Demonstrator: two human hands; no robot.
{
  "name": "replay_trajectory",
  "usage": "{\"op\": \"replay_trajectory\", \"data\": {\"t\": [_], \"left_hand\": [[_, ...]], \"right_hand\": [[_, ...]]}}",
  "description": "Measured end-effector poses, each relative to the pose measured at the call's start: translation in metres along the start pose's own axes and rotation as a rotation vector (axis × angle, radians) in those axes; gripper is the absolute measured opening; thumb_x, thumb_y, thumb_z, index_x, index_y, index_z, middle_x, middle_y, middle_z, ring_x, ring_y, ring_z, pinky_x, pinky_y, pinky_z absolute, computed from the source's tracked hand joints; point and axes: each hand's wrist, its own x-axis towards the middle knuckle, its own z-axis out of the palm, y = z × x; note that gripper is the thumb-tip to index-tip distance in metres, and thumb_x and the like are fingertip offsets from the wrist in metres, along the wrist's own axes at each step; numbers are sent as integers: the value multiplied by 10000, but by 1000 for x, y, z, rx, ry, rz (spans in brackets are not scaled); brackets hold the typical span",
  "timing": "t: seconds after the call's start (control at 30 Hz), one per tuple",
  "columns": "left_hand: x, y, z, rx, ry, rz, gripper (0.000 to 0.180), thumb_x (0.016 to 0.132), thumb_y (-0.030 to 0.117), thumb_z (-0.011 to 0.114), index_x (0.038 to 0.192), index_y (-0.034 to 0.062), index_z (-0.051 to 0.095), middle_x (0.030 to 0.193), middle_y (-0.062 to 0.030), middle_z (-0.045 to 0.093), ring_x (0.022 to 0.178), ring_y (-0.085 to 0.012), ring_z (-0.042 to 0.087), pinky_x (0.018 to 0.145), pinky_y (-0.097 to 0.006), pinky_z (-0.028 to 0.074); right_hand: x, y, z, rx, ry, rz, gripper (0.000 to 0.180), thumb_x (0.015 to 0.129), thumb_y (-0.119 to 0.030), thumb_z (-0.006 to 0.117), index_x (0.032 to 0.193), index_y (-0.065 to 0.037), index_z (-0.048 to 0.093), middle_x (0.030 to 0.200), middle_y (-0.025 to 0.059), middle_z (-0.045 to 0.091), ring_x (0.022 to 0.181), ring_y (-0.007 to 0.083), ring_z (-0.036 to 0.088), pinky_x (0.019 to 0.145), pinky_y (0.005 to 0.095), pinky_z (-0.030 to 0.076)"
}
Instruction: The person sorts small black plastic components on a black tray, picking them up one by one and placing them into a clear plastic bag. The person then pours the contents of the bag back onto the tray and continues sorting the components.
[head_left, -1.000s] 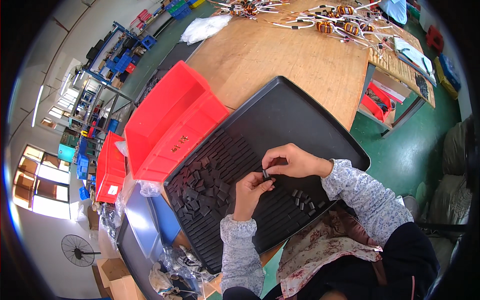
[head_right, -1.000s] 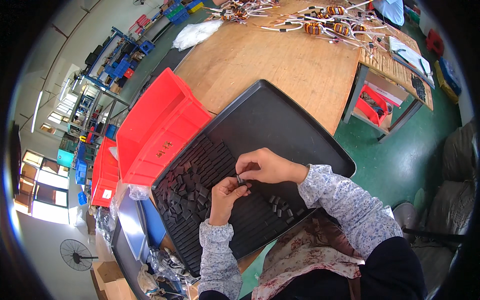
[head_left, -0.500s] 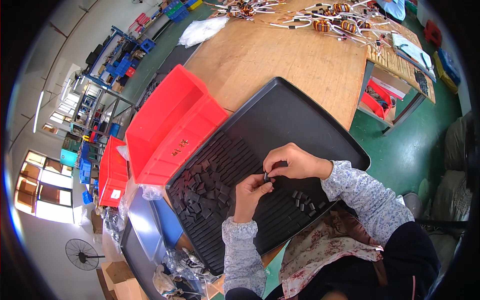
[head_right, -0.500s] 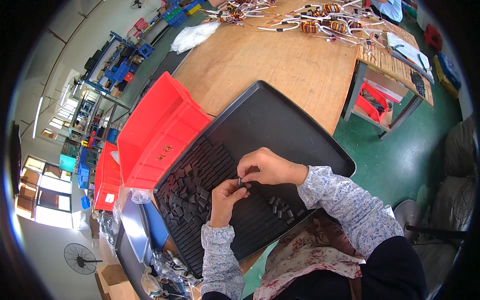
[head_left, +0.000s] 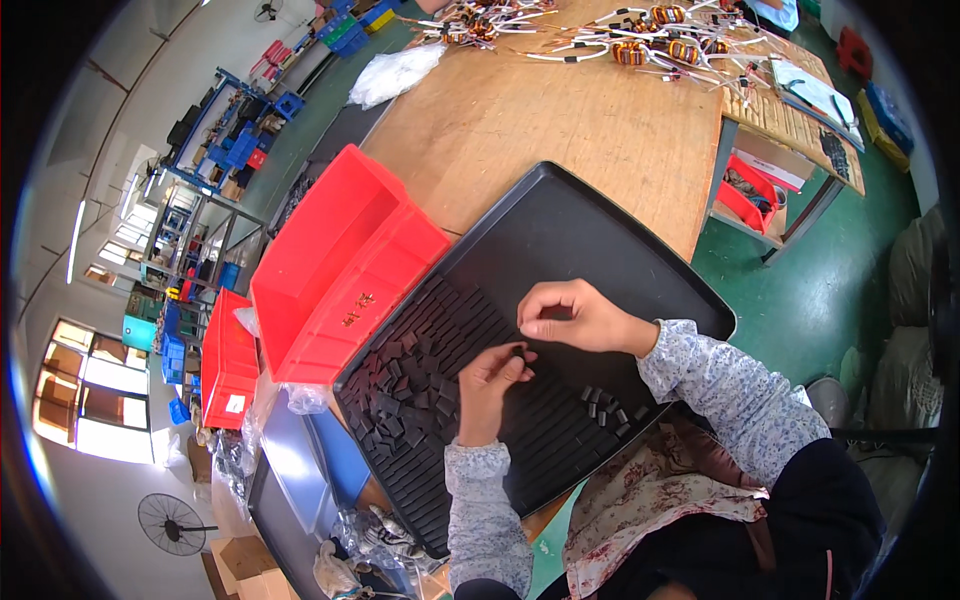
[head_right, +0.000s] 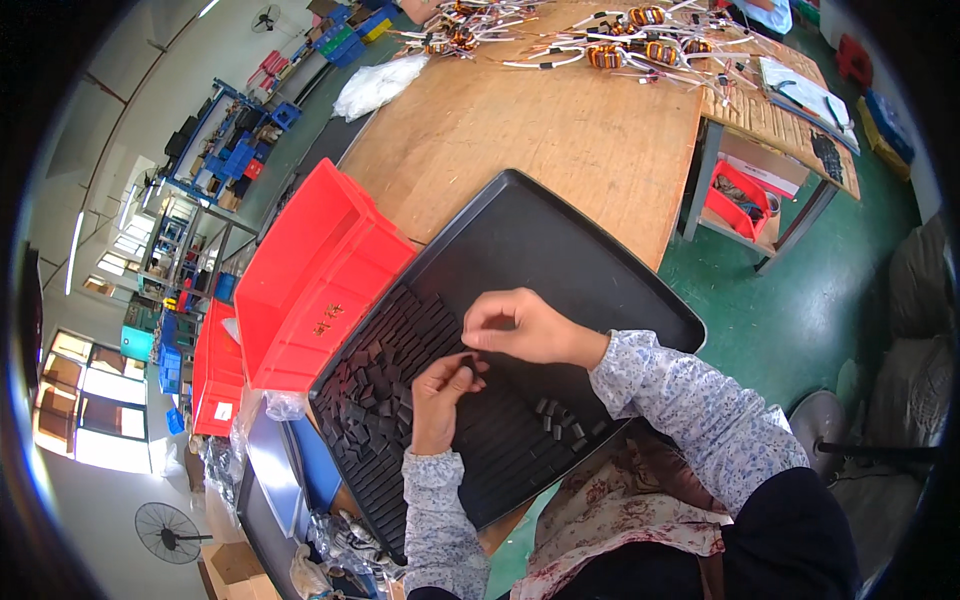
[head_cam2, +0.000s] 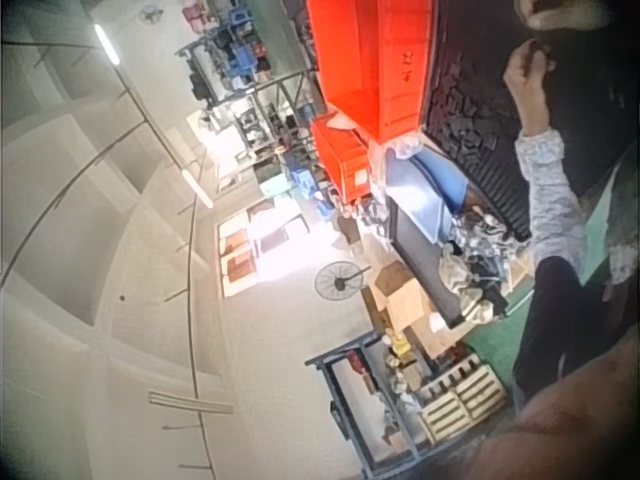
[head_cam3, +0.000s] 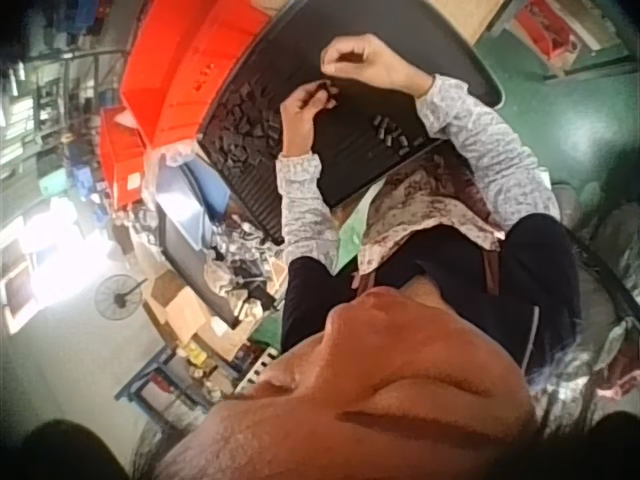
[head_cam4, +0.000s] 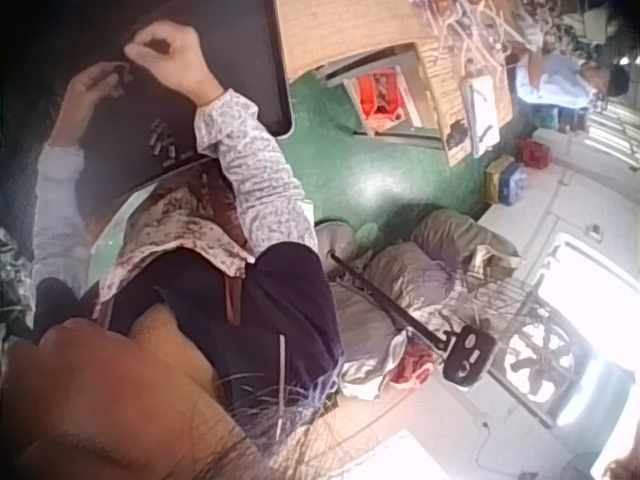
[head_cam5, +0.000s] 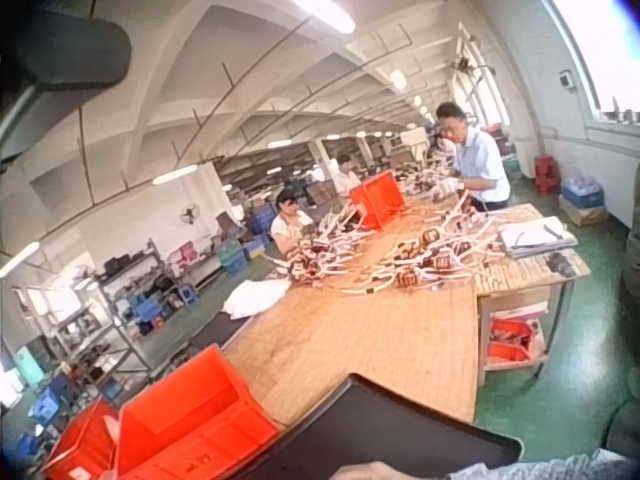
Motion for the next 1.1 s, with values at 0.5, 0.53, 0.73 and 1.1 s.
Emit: {"op": "replay_trajectory", "data": {"t": [0.5,0.53,0.73,1.1], "left_hand": [[144,0,-65,1151,182,505,270,805,50,667,1069,82,718,1008,-121,682,972,-285,607,894,-381,468],[144,-4,-66,1186,179,543,260,795,62,675,1048,94,727,1004,-120,678,995,-304,591,908,-394,454],[126,-1,-58,1195,169,505,218,845,85,638,1046,42,711,958,-115,636,998,-314,539,923,-401,429],[118,-4,-55,1238,179,557,209,891,85,581,1058,100,707,986,-85,613,1139,-317,492,1015,-467,322]], "right_hand": [[3,-17,-16,850,-227,53,202,959,-219,605,876,-34,594,937,64,551,858,131,498,800,259,413],[3,-18,-16,851,-233,45,200,954,-216,613,879,-32,596,933,65,552,864,133,500,802,263,411],[-2,-22,-16,825,-258,10,161,923,-173,648,899,-16,623,948,89,581,913,148,515,826,276,403],[-2,-30,-12,683,-257,3,140,903,-134,674,891,4,654,979,109,620,908,158,555,810,282,434]]}}
